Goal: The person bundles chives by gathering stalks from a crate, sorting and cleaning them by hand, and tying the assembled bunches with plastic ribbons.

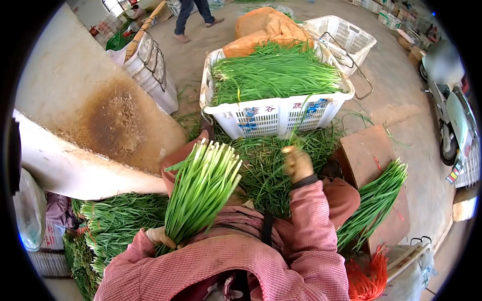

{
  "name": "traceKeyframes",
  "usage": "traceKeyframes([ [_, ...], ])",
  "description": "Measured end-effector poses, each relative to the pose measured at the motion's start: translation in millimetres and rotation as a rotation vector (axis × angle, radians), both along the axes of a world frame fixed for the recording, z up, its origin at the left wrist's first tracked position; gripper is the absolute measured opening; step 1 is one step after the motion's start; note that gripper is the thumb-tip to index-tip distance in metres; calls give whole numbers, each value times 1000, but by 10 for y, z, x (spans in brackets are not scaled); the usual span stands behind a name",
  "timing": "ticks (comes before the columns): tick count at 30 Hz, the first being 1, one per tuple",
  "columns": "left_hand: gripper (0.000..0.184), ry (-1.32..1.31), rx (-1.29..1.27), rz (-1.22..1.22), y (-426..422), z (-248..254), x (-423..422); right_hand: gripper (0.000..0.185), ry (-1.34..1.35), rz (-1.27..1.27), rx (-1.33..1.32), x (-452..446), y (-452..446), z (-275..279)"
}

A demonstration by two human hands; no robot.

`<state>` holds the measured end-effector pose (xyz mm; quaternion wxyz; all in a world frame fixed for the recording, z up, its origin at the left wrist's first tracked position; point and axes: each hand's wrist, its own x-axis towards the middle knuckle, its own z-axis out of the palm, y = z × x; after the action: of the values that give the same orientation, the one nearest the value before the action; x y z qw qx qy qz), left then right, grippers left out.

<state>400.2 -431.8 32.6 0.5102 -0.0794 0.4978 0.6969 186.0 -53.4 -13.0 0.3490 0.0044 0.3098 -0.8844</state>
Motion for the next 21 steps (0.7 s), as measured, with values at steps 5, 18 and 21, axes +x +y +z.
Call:
traceKeyframes([
  [5,65,-15,6,7,11,-30,47,27,-324,347,71,137,-292,-126],
  [18,66,22,-6,67,87,-157,42,16,257,160,578,528,-1023,-12],
  [21,66,15,-9,91,6,-151,96,15,136,-274,314,134,-646,-232],
])
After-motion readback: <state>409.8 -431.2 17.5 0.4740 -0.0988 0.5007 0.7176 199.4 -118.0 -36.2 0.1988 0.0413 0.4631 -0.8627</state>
